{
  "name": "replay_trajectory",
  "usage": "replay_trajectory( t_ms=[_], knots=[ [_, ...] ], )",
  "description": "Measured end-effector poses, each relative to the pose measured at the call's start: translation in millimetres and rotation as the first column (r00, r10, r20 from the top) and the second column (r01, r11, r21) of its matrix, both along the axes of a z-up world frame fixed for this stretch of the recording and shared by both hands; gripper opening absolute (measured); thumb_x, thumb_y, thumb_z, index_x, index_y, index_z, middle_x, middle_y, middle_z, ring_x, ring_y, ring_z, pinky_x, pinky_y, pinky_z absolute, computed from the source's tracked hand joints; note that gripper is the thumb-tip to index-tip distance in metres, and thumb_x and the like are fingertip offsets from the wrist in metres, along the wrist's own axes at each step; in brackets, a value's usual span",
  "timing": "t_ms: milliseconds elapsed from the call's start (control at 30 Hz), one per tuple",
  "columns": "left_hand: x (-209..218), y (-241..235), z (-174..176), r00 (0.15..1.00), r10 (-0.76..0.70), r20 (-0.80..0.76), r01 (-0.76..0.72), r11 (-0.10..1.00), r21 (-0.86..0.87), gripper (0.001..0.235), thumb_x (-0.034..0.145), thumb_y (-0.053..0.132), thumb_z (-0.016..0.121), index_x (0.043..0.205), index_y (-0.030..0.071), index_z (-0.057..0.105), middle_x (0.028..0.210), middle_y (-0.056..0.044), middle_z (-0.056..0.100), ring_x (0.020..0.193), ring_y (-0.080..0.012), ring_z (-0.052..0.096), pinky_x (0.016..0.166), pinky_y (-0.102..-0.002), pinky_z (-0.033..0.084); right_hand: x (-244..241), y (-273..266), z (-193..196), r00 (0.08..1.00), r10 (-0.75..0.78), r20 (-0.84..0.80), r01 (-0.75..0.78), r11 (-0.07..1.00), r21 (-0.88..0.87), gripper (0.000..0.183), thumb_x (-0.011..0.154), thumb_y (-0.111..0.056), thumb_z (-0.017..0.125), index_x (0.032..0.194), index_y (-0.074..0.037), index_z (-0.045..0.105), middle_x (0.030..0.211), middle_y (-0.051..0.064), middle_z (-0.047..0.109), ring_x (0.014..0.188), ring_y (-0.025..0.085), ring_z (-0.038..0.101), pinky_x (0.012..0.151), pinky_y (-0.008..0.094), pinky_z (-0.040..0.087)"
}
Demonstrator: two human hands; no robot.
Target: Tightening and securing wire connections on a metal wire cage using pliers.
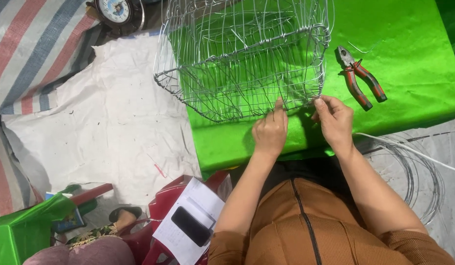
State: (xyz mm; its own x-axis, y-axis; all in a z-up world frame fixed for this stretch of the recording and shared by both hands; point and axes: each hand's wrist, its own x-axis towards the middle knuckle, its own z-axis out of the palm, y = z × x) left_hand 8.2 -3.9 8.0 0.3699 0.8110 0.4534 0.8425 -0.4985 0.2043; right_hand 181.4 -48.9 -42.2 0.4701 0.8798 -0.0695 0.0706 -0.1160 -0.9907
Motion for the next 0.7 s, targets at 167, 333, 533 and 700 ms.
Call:
replay_trajectory(
  t_ms=[167, 333, 533, 700],
  knots=[
    [2, -1, -17, 1.000, -0.002, -0.031, 0.003, 0.999, 0.044, 0.020, 0.100, 0.007, 0.058, 0.117, 0.001, 0.068, 0.050, -0.002, 0.060, 0.033, -0.0087, 0.049, 0.031, -0.020, 0.040, 3, -2, -2, 1.000, 0.009, -0.015, -0.009, 1.000, 0.016, 0.019, 0.111, -0.012, 0.066, 0.123, 0.002, 0.072, 0.085, 0.015, 0.072, 0.065, 0.016, 0.066, 0.060, 0.030, 0.054],
    [0, -2, -11, 1.000, -0.011, -0.020, 0.013, 0.998, 0.060, 0.014, 0.099, 0.008, 0.059, 0.096, 0.006, 0.073, 0.051, -0.001, 0.062, 0.033, -0.0077, 0.048, 0.031, -0.018, 0.039, 5, -5, -9, 0.999, 0.043, -0.004, -0.043, 0.998, 0.037, 0.020, 0.103, -0.001, 0.069, 0.123, 0.002, 0.072, 0.100, 0.016, 0.075, 0.067, 0.014, 0.067, 0.062, 0.029, 0.056],
    [-3, -4, -26, 0.997, 0.011, -0.073, -0.004, 0.996, 0.084, 0.014, 0.098, 0.011, 0.059, 0.094, 0.010, 0.072, 0.054, 0.001, 0.061, 0.034, -0.0057, 0.047, 0.032, -0.016, 0.038, 7, -3, 6, 0.942, 0.082, 0.325, -0.123, 0.986, 0.108, 0.023, 0.096, 0.009, 0.076, 0.118, 0.006, 0.075, 0.102, 0.020, 0.074, 0.066, 0.025, 0.071, 0.059, 0.035, 0.056],
    [-6, 4, -45, 0.998, -0.064, 0.025, 0.054, 0.958, 0.281, 0.006, 0.086, 0.012, 0.067, 0.080, 0.011, 0.066, 0.058, -0.002, 0.057, 0.046, -0.0171, 0.058, 0.047, -0.031, 0.047, 9, 0, 3, 0.813, 0.033, 0.582, -0.164, 0.971, 0.173, 0.022, 0.093, 0.006, 0.082, 0.114, 0.008, 0.076, 0.095, 0.019, 0.073, 0.070, 0.032, 0.072, 0.055, 0.036, 0.058]
  ],
)
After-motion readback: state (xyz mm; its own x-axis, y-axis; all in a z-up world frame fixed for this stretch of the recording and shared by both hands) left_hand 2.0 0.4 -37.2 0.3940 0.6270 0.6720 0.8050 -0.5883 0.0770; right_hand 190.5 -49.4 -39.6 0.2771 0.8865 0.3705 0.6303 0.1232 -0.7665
